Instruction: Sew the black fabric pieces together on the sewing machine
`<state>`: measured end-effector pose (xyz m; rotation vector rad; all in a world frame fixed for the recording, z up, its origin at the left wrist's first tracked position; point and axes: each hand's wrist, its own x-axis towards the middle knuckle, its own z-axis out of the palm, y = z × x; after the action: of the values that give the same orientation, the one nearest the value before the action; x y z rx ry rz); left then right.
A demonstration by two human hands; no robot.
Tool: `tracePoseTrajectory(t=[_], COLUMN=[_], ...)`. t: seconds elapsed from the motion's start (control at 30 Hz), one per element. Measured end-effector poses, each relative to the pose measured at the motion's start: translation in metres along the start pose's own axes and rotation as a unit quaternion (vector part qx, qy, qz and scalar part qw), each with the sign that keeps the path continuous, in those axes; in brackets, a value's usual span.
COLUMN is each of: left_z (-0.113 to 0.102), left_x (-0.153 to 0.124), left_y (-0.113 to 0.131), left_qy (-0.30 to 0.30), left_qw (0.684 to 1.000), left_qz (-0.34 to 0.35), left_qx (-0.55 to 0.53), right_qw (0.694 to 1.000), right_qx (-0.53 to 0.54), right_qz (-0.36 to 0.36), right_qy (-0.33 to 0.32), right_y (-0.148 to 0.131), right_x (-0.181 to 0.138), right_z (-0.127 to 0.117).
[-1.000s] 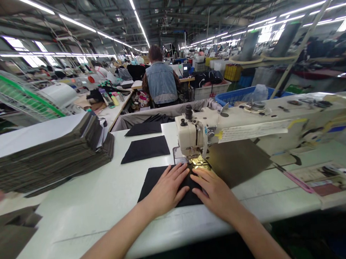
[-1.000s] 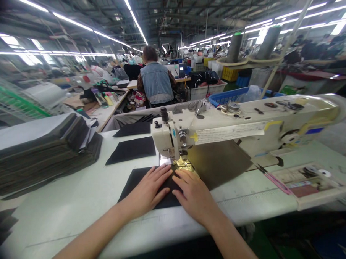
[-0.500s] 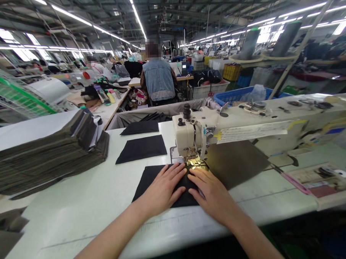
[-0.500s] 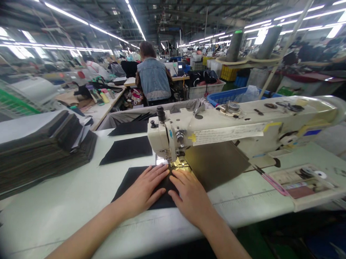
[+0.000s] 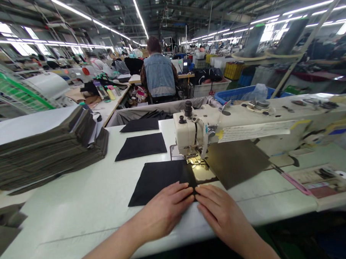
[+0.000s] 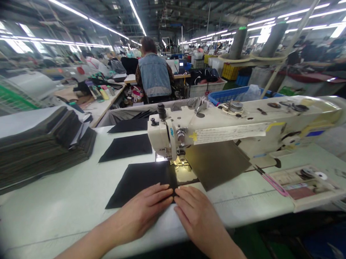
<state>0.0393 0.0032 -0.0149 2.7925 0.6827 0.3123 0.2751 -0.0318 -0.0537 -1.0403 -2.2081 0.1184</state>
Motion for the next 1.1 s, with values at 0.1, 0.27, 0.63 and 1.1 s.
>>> tracePoseTrajectory(t=[0.1,0.27,0.63,1.1], left_z=[0.000,-0.003,-0.015,-0.023], left_x=[0.001,0.010,0.032,0.041], left_y=[-0.003,-0.025,-0.072,-0.092], left_qy=[0.015,0.019,0.030,0.044], left_qw=[1.000,0.999,0.999,0.999], left_qz=[-0.006,-0.021,-0.010,-0.012], left_qx=[0.011,0.015,-0.004,-0.017], right_qw=[1.000,0.997,0.994,0.925], right_qx=[-0.009,-0.039,-0.070,-0.052], right_qz=[0.003,0.037,0.065,0.377], right_qy=[-0.015,-0.049,-0.057,0.014], right_y=[0.001,0.009,0.025,0.062], right_x=[0.006,0.023,0.056,0.036], right_z=[-0.001,0.003,0.011,-0.017])
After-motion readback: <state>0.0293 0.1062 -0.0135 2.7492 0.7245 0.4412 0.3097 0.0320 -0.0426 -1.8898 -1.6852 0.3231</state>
